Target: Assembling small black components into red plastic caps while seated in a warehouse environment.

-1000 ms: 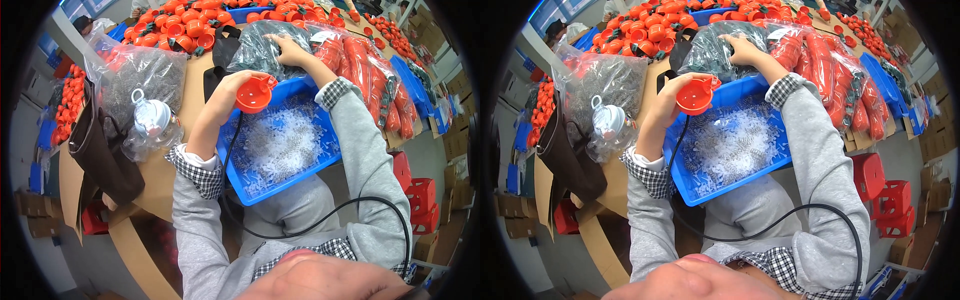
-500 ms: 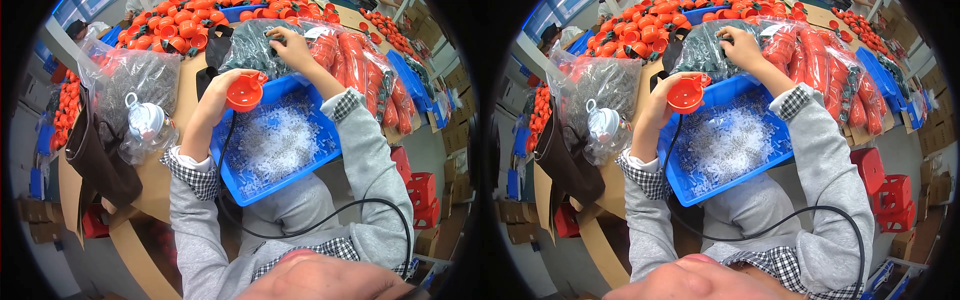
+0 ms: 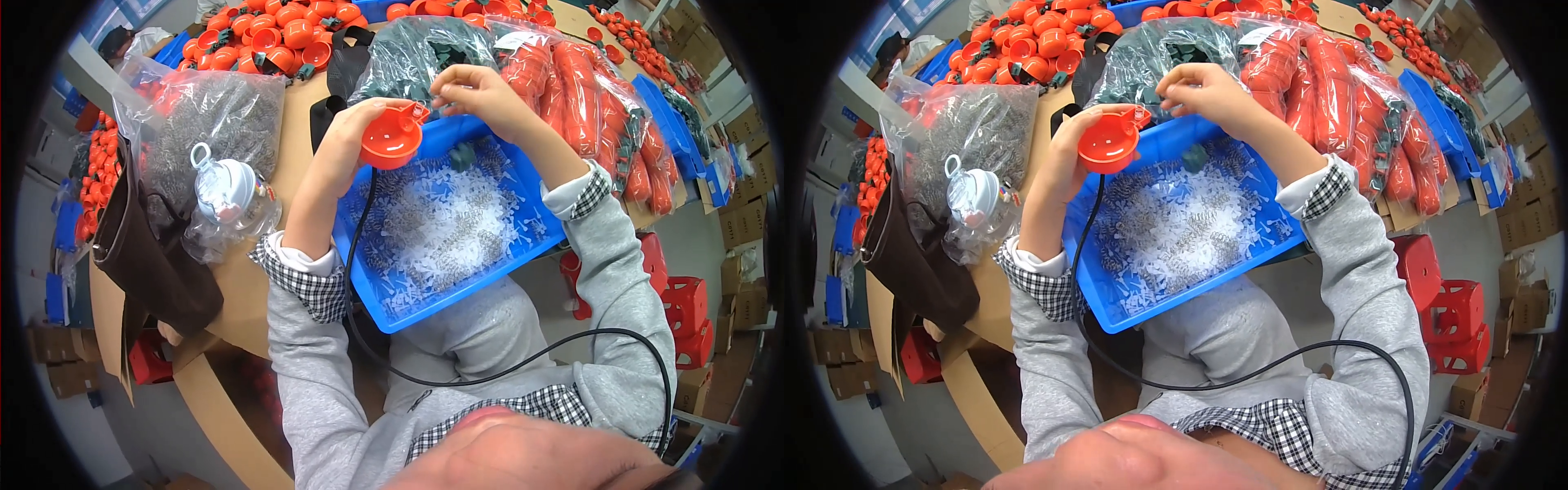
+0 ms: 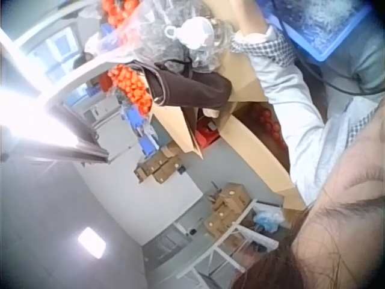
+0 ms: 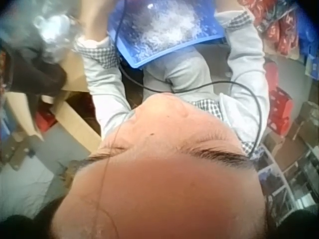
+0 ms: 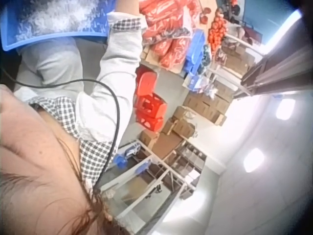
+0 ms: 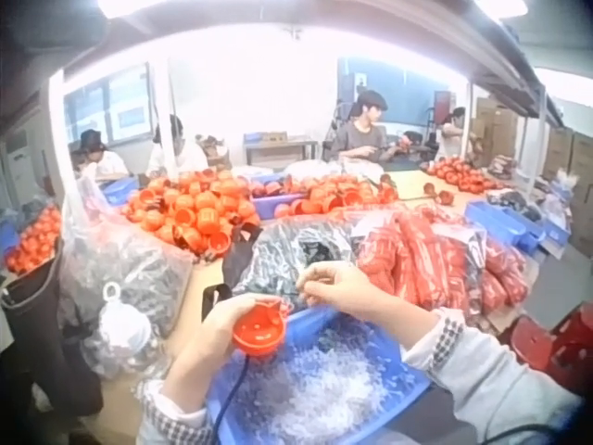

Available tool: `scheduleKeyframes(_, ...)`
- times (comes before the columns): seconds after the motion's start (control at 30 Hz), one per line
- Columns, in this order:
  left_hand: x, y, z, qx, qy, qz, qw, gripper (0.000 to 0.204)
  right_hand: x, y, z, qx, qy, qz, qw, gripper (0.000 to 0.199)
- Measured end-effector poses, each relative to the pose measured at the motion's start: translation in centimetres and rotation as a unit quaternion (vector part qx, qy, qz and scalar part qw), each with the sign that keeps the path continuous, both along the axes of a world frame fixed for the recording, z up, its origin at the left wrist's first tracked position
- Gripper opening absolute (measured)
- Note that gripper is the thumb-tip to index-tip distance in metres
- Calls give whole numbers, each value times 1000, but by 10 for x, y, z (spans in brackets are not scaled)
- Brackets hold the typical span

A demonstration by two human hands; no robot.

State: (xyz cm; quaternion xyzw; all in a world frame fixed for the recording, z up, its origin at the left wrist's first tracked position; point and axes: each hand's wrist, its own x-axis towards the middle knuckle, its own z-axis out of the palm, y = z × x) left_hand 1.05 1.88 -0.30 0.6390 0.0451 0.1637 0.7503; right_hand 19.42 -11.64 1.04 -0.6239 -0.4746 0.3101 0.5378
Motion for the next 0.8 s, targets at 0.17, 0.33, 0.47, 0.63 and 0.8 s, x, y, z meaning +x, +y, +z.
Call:
scheduleKeyframes(0.17, 1, 0, 1, -30, 4, 0, 1000, 41, -11, -12, 15, -192, -207, 223, 933, 18)
scheduleKeyframes(0.33, 0, 0, 2, -9, 4, -2, 1000, 44, -26, -27, 3, -346, -436, 240, 795, 41)
scheduleKeyframes(0.47, -2, 0, 2, -30, 12, -11, 999, 38, -26, -23, -4, -348, -445, 261, 783, 35)
scheduleKeyframes(0.63, 0, -1, 1, -30, 3, -2, 1000, 37, -2, -23, 7, -88, -253, 203, 942, 20)
scheduleKeyframes(0.8, 0, 0, -1, 11, 1, 2, 1000, 43, 10, -25, 16, -95, 86, 95, 987, 15)
